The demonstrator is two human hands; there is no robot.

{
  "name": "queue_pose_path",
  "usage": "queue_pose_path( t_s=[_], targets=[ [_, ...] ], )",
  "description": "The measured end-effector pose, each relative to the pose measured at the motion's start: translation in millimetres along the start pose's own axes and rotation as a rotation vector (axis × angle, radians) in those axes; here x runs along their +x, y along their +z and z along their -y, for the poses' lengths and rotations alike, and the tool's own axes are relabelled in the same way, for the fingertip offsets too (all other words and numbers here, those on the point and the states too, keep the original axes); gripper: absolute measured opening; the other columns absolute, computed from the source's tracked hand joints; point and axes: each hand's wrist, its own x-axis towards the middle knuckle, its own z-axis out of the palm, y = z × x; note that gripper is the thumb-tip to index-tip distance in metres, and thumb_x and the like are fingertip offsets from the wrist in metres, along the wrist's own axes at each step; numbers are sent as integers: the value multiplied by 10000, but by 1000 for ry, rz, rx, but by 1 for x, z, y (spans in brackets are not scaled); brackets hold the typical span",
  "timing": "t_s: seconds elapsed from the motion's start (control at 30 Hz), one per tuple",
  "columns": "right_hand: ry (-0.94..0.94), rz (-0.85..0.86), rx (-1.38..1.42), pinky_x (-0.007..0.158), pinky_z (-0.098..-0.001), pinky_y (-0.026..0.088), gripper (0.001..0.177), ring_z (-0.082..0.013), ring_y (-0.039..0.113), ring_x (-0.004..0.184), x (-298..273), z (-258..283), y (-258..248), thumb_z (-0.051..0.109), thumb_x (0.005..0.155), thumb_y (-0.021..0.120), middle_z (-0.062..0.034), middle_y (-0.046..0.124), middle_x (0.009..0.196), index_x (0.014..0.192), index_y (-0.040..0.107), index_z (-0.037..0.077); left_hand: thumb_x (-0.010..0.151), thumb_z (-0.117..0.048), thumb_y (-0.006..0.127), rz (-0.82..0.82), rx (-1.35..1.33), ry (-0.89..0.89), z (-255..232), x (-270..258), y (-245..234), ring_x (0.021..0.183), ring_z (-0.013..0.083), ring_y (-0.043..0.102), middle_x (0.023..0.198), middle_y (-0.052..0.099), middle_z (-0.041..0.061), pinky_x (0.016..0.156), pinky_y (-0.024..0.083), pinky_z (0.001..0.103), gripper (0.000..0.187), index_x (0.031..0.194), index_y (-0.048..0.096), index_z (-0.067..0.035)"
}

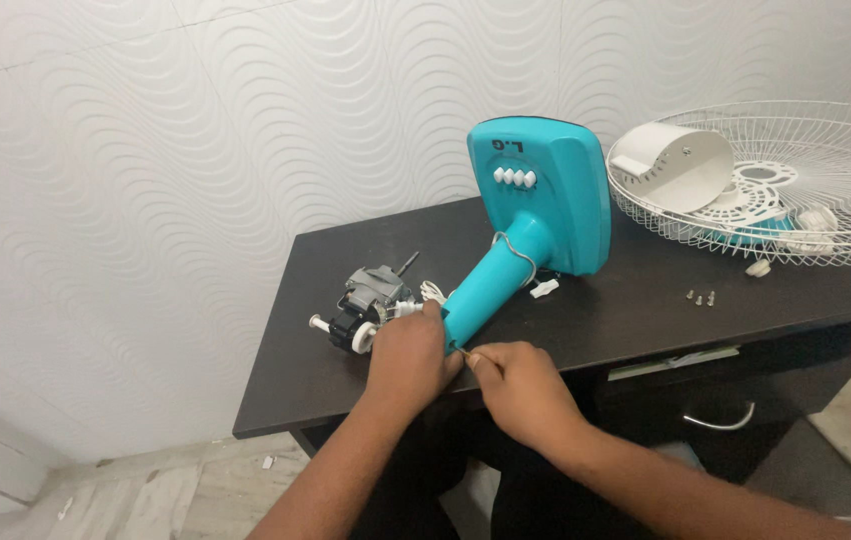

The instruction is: The person uses a screwdriver to tighten screws on the base of a disassembled teal fan. They then attach the fan motor to the base and secure it with screws. The fan cage and blades remain disassembled on the table.

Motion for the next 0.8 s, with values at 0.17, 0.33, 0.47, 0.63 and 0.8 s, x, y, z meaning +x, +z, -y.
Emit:
queue_pose_path(
  t_s=[0.17, 0.33, 0.47, 0.63, 0.8],
  targets=[
    [633, 238, 958, 367, -227, 187, 251, -43, 286, 429, 19, -10, -10, 193, 1008, 550, 24, 503, 623, 1023, 679, -21, 708, -264, 873, -3, -2, -7, 1, 0, 2, 731, 337, 723, 791, 708, 173, 659, 570, 430, 439, 935, 617, 10],
    [283, 193, 663, 449, -225, 326, 251, -57, 424, 526, 7, -18, -2, 193, 985, 596, 27, 569, 684, 1068, 711, -15, 688, -277, 884, 10, 18, 0, 5, 4, 2, 749, 358, 719, 792, 710, 186, 681, 568, 447, 470, 936, 610, 13],
    [-345, -45, 30, 622, -324, 526, 221, -207, 675, 734, -5, -18, 1, 177, 974, 652, -52, 692, 831, 1098, 698, -1, 676, -270, 871, 10, 37, -35, 3, 5, 4, 764, 356, 724, 815, 714, 188, 695, 576, 445, 448, 932, 622, 0],
    [-441, -7, -685, 564, -406, 573, 384, -293, 706, 677, -13, -16, -3, 163, 954, 559, -156, 659, 951, 1288, 579, -25, 666, -273, 866, 27, 24, -50, 0, 4, 5, 773, 354, 726, 827, 720, 188, 710, 581, 440, 445, 919, 631, 8],
    [-383, 32, -698, 610, -431, 578, 281, -321, 708, 706, -10, -12, 0, 146, 955, 521, -158, 675, 925, 1168, 614, -13, 678, -255, 856, 14, 13, -39, -3, 5, 3, 780, 353, 727, 830, 719, 192, 720, 581, 436, 411, 915, 640, 3]
  ],
)
